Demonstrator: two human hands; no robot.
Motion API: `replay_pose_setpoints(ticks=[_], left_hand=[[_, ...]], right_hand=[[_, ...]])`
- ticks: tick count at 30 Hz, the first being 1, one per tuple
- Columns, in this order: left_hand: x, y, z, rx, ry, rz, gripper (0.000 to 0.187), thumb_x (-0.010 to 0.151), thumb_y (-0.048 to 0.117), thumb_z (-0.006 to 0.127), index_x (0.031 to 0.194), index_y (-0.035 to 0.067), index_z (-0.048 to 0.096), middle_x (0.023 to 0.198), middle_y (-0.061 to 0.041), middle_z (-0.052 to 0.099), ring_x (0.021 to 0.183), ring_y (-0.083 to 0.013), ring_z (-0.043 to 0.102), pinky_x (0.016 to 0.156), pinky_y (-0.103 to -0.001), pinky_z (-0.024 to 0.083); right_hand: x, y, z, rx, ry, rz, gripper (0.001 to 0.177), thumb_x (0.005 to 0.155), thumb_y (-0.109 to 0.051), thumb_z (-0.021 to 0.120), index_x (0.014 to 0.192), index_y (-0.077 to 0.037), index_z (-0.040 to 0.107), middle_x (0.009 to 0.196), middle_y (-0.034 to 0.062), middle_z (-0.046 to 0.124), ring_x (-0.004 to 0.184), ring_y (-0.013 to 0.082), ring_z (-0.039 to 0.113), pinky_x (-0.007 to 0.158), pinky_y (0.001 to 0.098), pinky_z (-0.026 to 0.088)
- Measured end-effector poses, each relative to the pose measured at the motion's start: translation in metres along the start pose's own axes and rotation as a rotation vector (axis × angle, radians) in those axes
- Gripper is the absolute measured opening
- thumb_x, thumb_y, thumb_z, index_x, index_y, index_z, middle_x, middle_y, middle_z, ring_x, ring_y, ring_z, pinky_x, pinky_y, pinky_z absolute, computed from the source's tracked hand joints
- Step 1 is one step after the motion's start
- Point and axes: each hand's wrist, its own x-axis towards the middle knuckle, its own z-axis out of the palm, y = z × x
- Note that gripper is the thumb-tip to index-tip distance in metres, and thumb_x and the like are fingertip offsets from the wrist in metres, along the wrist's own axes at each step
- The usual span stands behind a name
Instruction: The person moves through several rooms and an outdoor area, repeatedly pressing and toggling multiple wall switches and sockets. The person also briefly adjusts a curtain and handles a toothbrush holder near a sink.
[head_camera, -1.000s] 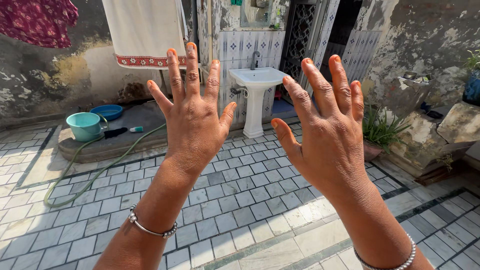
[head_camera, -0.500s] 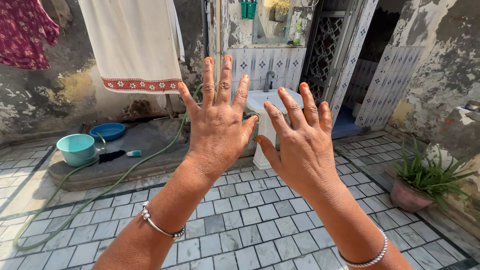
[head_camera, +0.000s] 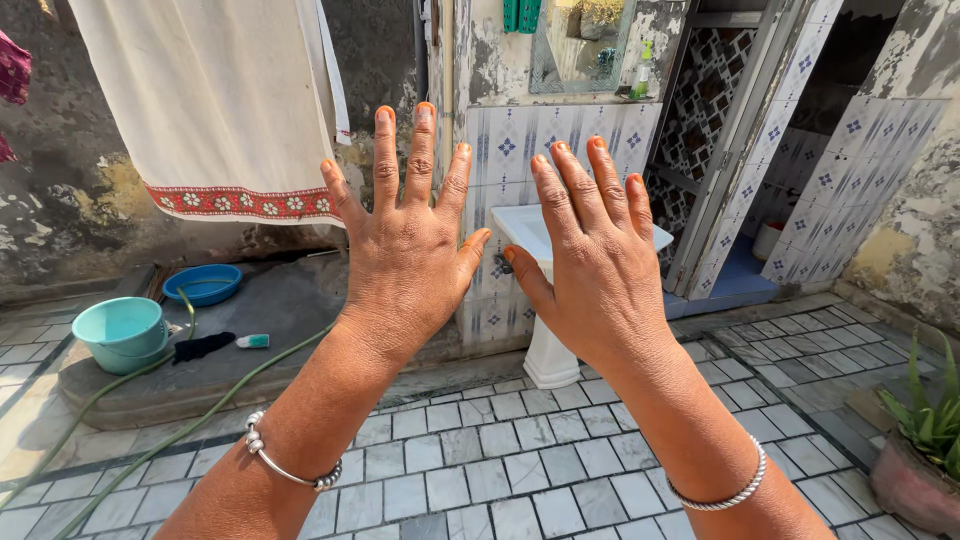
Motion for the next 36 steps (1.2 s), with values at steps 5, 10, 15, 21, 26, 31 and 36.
replay_pose_setpoints(ticks=[5, 10, 15, 21, 26, 31, 36], left_hand=[[0.056, -0.043, 0.105, -0.056, 0.034, 0.016, 0.079, 0.088, 0.055, 0.066, 0.154, 0.016, 0.048, 0.167, -0.019, 0.015, 0.153, -0.0424, 0.004, 0.109, -0.084, 0.01], [0.123, -0.086, 0.206, -0.047, 0.054, 0.037, 0.076, 0.09, 0.053, 0.065, 0.154, 0.015, 0.048, 0.168, -0.019, 0.016, 0.154, -0.041, 0.004, 0.111, -0.083, 0.009], [0.176, -0.115, 0.302, -0.07, 0.009, 0.097, 0.073, 0.091, 0.049, 0.066, 0.153, 0.012, 0.05, 0.168, -0.02, 0.017, 0.156, -0.0412, 0.004, 0.111, -0.083, 0.007], [0.253, -0.153, 0.421, 0.091, -0.037, 0.161, 0.076, 0.089, 0.051, 0.062, 0.151, 0.01, 0.046, 0.166, -0.021, 0.018, 0.153, -0.0404, 0.007, 0.108, -0.082, 0.007], [0.345, -0.187, 0.519, 0.316, -0.079, 0.236, 0.077, 0.091, 0.05, 0.059, 0.155, 0.012, 0.041, 0.167, -0.019, 0.019, 0.154, -0.0404, 0.007, 0.107, -0.083, 0.008], [0.445, -0.222, 0.597, 0.426, -0.152, 0.336, 0.073, 0.092, 0.045, 0.057, 0.155, 0.013, 0.037, 0.167, -0.015, 0.019, 0.155, -0.036, 0.005, 0.107, -0.083, 0.004], [0.522, -0.244, 0.666, 0.493, -0.16, 0.371, 0.073, 0.092, 0.041, 0.057, 0.155, 0.013, 0.035, 0.167, -0.009, 0.019, 0.154, -0.029, 0.009, 0.109, -0.08, 0.004]], right_hand=[[0.066, 0.031, 0.106, -0.015, -0.016, -0.021, 0.076, 0.091, -0.035, 0.071, 0.152, -0.001, 0.043, 0.157, 0.0198, 0.042, 0.15, 0.0402, 0.029, 0.118, 0.0602, 0.024], [0.124, 0.076, 0.199, -0.051, -0.023, -0.004, 0.073, 0.092, -0.037, 0.069, 0.151, -0.002, 0.043, 0.156, 0.0192, 0.044, 0.15, 0.041, 0.03, 0.118, 0.0605, 0.025], [0.161, 0.127, 0.283, -0.121, -0.057, 0.009, 0.073, 0.092, -0.038, 0.067, 0.151, -0.002, 0.044, 0.155, 0.0178, 0.045, 0.149, 0.0401, 0.031, 0.117, 0.0606, 0.026], [0.209, 0.197, 0.385, -0.143, -0.02, -0.018, 0.07, 0.091, -0.041, 0.066, 0.148, -0.005, 0.047, 0.153, 0.0175, 0.047, 0.147, 0.0405, 0.032, 0.115, 0.0617, 0.026], [0.252, 0.263, 0.472, -0.004, 0.089, -0.075, 0.058, 0.091, -0.031, 0.069, 0.142, -0.005, 0.055, 0.146, 0.0167, 0.055, 0.144, 0.0388, 0.041, 0.115, 0.0546, 0.033], [0.321, 0.33, 0.555, 0.21, 0.169, -0.077, 0.045, 0.092, -0.02, 0.069, 0.134, -0.006, 0.063, 0.136, 0.0138, 0.063, 0.138, 0.0346, 0.05, 0.114, 0.0474, 0.039], [0.388, 0.39, 0.624, 0.108, 0.245, -0.143, 0.038, 0.091, -0.018, 0.07, 0.127, -0.007, 0.068, 0.129, 0.0101, 0.066, 0.135, 0.0334, 0.053, 0.114, 0.0484, 0.038]])
